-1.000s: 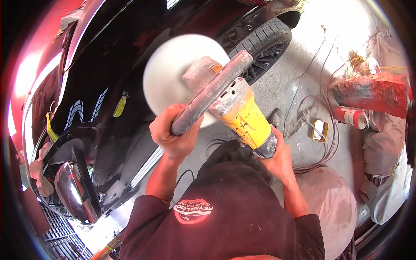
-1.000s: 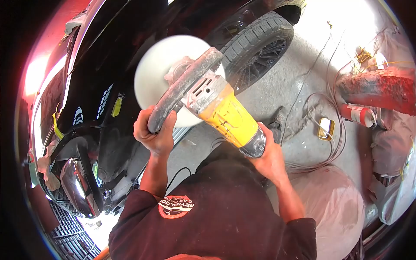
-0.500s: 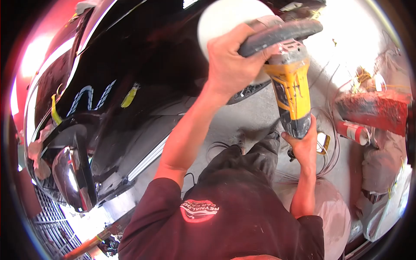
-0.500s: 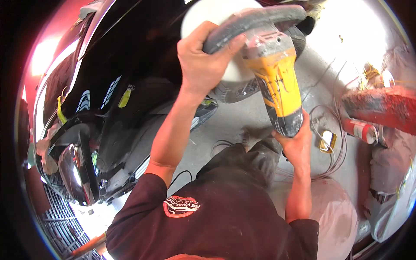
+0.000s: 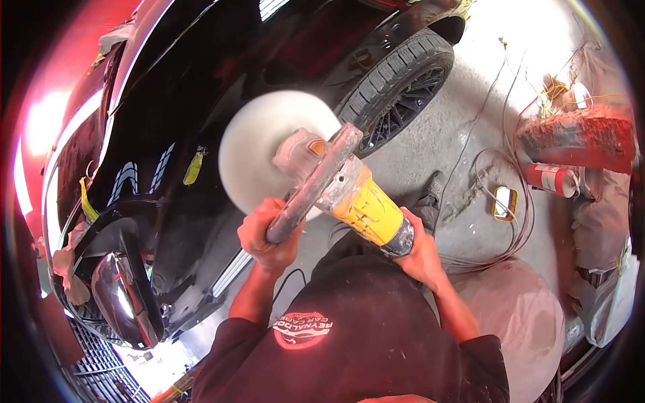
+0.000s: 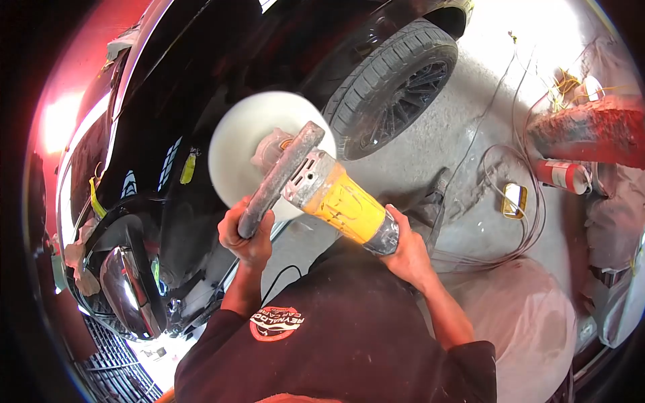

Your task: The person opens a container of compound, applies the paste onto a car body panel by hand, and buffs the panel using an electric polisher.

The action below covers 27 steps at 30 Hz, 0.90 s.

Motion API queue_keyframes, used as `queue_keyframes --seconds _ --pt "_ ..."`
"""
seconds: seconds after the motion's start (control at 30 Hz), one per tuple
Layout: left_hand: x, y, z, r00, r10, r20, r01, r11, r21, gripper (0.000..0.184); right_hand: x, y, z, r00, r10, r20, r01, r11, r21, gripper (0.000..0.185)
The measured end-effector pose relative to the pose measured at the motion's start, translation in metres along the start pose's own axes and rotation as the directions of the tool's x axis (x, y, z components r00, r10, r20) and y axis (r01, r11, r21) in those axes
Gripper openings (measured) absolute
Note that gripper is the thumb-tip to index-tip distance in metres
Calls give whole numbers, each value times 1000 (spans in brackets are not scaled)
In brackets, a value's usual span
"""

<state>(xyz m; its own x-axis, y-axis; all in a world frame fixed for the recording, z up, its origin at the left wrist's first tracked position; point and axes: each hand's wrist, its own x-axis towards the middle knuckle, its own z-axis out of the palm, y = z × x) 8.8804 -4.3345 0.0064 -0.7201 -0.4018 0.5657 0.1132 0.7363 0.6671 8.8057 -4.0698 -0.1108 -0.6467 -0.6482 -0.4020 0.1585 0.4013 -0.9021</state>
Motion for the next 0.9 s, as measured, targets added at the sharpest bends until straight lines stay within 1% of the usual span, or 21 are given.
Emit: queue_keyframes --seconds 0.07,0.1,0.17,0.2,0.23,0.3,0.4,0.43,0.53,0.6,0.67,0.73,0.8,0.87,0.9 --pt "4 1 4 996 -8 87 8 1000 1 27 -1 4 0 1000 8 -8 -8 1000 26 97" --pt "7 -1 10 994 -22 105 22 1000 -5 28 0 7 -1 999 -18 -39 20 999 35 95" --pt "23 2 28 978 32 206 -49 996 80 28 3 16 -6 992 -67 -106 73 996 52 92" --pt "32 3 39 965 55 257 -88 989 118 29 5 21 -8 991 -43 -127 53 996 72 93" --pt "40 0 56 964 90 249 -133 978 159 28 8 27 -12 989 -20 -148 34 995 93 93" --pt "62 4 88 950 86 301 -135 980 148 27 17 41 -17 982 42 -183 -10 985 171 92" --pt "86 -5 140 935 116 335 -159 982 104 25 30 59 -29 972 34 -232 24 971 238 90" --pt "92 -9 156 932 131 339 -169 982 85 24 36 65 -31 966 69 -249 6 958 287 88" --pt "115 -11 196 911 95 402 -136 988 77 24 57 70 -47 949 31 -314 56 963 265 85" --pt "125 -16 218 907 118 403 -141 990 27 25 66 67 -56 938 50 -344 45 964 263 80" --pt "129 -18 225 905 131 404 -142 990 -2 26 74 68 -58 930 55 -362 53 958 283 78" --pt "130 -18 229 903 138 406 -146 989 -13 27 76 67 -55 940 75 -333 44 940 338 76" --pt "123 -19 220 890 123 439 -168 984 64 25 74 77 -43 946 81 -315 50 921 386 75" --pt "108 -16 200 881 96 464 -175 976 130 23 63 76 -29 963 98 -251 17 907 420 76" --pt "97 -18 190 878 107 466 -178 978 111 25 56 75 -19 966 105 -235 7 902 432 76"
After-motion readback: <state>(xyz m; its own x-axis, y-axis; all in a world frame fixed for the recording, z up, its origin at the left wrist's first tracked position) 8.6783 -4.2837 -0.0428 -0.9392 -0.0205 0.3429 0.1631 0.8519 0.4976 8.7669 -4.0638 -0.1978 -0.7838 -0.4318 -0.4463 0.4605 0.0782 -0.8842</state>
